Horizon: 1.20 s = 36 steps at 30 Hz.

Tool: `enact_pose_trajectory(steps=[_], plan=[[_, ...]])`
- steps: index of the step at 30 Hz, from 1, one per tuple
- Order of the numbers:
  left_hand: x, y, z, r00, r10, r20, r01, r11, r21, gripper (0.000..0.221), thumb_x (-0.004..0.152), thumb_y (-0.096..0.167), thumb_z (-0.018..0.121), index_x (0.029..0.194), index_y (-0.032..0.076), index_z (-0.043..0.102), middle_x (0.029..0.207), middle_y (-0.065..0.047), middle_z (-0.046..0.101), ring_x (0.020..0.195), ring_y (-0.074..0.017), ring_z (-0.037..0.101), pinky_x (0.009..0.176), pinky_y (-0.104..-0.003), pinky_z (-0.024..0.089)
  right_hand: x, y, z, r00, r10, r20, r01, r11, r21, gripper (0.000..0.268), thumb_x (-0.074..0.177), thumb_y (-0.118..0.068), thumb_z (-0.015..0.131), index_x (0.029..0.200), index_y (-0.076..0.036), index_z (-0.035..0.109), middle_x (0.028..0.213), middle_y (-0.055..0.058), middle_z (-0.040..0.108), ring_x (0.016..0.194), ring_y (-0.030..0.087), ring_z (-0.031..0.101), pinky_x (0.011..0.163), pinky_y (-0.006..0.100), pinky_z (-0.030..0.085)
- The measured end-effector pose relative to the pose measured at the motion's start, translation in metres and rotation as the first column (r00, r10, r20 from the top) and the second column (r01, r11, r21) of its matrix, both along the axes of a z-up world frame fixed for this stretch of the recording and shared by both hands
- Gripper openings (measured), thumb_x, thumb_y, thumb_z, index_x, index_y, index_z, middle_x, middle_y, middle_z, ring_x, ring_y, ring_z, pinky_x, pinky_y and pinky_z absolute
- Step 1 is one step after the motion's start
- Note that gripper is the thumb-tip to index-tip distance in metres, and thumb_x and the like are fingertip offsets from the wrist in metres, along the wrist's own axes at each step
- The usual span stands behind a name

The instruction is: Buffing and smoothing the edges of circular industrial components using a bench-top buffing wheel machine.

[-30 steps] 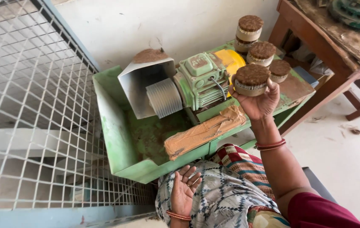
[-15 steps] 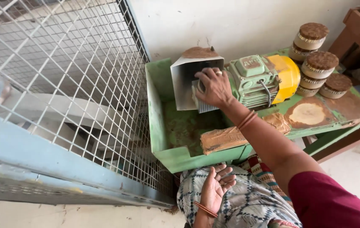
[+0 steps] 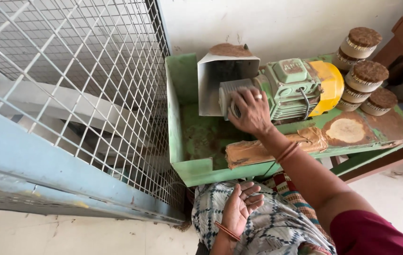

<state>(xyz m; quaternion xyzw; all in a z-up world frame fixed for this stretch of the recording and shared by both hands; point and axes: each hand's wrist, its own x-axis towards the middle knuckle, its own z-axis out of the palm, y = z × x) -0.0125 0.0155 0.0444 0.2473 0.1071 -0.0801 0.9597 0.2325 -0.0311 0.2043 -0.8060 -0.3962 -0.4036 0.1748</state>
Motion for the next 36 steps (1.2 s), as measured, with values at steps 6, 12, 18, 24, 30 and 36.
enact_pose_trajectory(steps=[6,12,18,24,30,36], plan=[[-0.001,0.004,-0.004,0.999,0.044,0.011,-0.045,0.998,0.053,0.057,0.103,0.047,0.048,0.132,-0.001,0.058,0.124,-0.017,0.070,0.108,-0.0266,0.071,0.098,-0.042,0.059,0.061,0.043,0.033,0.992,-0.084,-0.099,0.087,0.996,0.031,0.049,0.079,-0.033,0.076,0.124,-0.015,0.067,0.117,0.009,0.059,0.112,0.032,0.055,0.091,0.048,0.042],[0.003,0.009,-0.012,0.992,0.095,-0.082,-0.098,0.995,-0.036,0.054,0.101,0.046,0.051,0.129,0.001,0.061,0.121,-0.014,0.071,0.104,-0.0256,0.071,0.096,-0.042,0.060,-0.001,0.011,0.001,1.000,0.000,0.021,0.000,1.000,0.000,0.053,0.080,-0.036,0.078,0.127,-0.015,0.064,0.121,0.007,0.058,0.114,0.030,0.053,0.099,0.052,0.043],[0.015,0.006,-0.036,0.962,0.158,-0.222,-0.243,0.868,-0.433,0.033,0.100,0.034,0.064,0.112,0.004,0.068,0.103,-0.009,0.074,0.096,-0.0252,0.071,0.088,-0.039,0.062,0.023,0.002,-0.002,1.000,-0.004,0.018,0.004,1.000,-0.005,0.046,0.085,-0.035,0.076,0.126,-0.016,0.064,0.122,0.009,0.058,0.116,0.031,0.054,0.094,0.049,0.042],[0.027,0.002,-0.008,0.985,0.091,-0.149,-0.146,0.897,-0.418,0.033,0.098,0.035,0.065,0.109,0.004,0.070,0.099,-0.008,0.075,0.091,-0.0243,0.071,0.083,-0.037,0.063,0.064,0.039,0.032,0.990,-0.116,-0.083,0.117,0.993,0.008,0.049,0.081,-0.037,0.074,0.124,-0.016,0.067,0.117,0.010,0.059,0.111,0.031,0.054,0.091,0.048,0.043],[0.030,-0.005,-0.060,0.937,0.110,-0.330,-0.256,0.862,-0.438,0.030,0.096,0.031,0.066,0.108,0.003,0.069,0.096,-0.008,0.074,0.088,-0.0230,0.070,0.080,-0.036,0.062,-0.008,0.009,-0.004,1.000,-0.009,-0.026,0.008,1.000,-0.026,0.055,0.077,-0.036,0.077,0.126,-0.013,0.066,0.119,0.008,0.058,0.110,0.030,0.055,0.089,0.048,0.042],[0.022,-0.002,-0.053,0.953,0.128,-0.274,-0.240,0.872,-0.427,0.029,0.096,0.031,0.067,0.107,0.004,0.070,0.094,-0.007,0.073,0.084,-0.0219,0.069,0.079,-0.036,0.063,0.015,0.005,0.006,0.999,0.000,0.040,-0.001,1.000,0.004,0.052,0.081,-0.033,0.079,0.128,-0.014,0.066,0.122,0.008,0.058,0.113,0.029,0.054,0.092,0.047,0.042]])
